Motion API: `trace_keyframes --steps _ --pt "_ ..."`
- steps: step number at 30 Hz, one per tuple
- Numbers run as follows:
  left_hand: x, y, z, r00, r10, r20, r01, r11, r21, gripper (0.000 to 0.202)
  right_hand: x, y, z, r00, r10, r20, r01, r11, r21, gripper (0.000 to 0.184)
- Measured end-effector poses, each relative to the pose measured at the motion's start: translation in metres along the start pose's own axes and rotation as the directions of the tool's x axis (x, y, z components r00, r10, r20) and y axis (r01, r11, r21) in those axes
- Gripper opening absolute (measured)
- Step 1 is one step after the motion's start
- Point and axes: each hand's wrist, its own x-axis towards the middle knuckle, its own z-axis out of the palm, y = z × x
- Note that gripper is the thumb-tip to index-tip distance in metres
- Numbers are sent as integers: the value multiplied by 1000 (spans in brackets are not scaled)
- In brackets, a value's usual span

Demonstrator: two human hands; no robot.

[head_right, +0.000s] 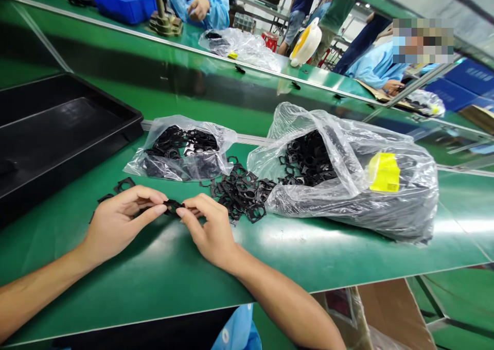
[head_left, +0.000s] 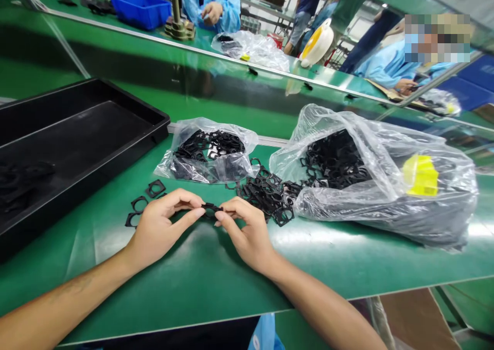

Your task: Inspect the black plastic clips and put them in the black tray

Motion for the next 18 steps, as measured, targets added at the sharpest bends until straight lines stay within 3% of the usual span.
trace_keyframes --steps 7,13,18 --pt "-1 -1 -1 1000 -8 21 7 999 41 8 -1 2 0 1000 -11 5 11 1000 13 12" --pt "-4 -2 -4 997 51 55 -59 986 156 5 1 -1 -1 1000 -14 12 14 998 -63 15" --pt "-3 -1 -1 998 55 36 -59 993 103 5 -1 0 -2 997 -73 -2 72 992 -99 15"
